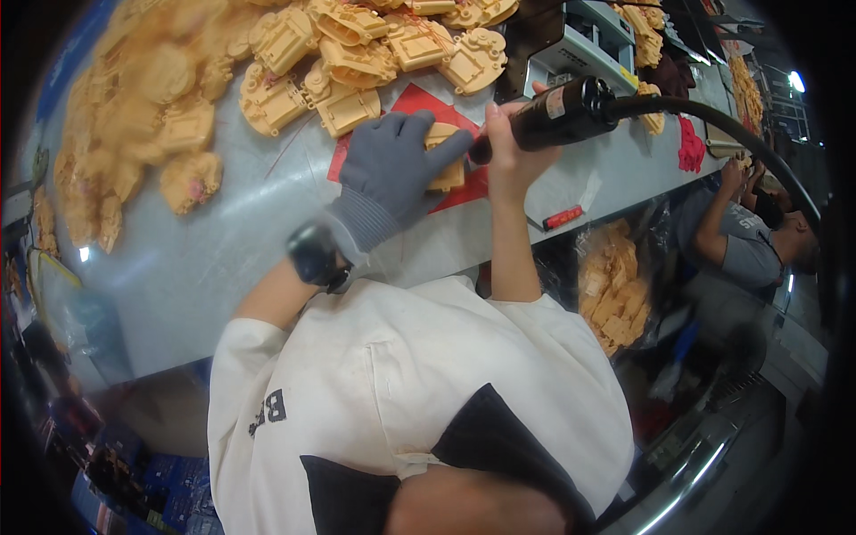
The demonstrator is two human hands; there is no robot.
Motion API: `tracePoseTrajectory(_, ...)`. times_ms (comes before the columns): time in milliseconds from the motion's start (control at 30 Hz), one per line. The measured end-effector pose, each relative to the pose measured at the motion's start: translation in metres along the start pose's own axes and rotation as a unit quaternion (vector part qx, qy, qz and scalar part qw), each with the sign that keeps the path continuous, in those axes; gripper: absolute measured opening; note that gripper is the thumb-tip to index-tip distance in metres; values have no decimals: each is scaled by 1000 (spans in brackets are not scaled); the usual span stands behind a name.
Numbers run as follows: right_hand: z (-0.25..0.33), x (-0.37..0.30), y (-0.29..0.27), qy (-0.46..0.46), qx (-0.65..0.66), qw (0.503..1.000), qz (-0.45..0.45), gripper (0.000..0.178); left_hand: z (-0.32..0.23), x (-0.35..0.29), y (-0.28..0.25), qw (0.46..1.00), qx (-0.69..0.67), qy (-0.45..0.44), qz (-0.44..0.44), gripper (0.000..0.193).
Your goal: The person assembles small plastic toy tank components by hand, joining them with screws using an electric screwdriver.
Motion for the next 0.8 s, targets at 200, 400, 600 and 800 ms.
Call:
tracePoseTrajectory(200,-9,8,-4,45,36,998,-21,50,8,1,3,998,44,-9,-46,70)
tracePoseTrajectory(400,1,17,-29,-14,89,995,-54,50,1,-11,-7,996,52,-44,55,73)
tracePoseTrajectory(600,49,88,-87,-129,80,977,-151,46,15,-5,4,986,-121,-71,-87,55)
tracePoseTrajectory(800,21,103,-70,-117,5,986,-122,37,16,-24,-4,986,-130,24,-99,55)
Point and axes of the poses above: each hand's wrist, its own x-axis towards the middle knuckle, its own y-axis out of the palm, z = x × y, the point moved 4 cm from there along x, towards the middle knuckle, and after that the axes turned 13 degrees about -x, right-handed, at the moved point
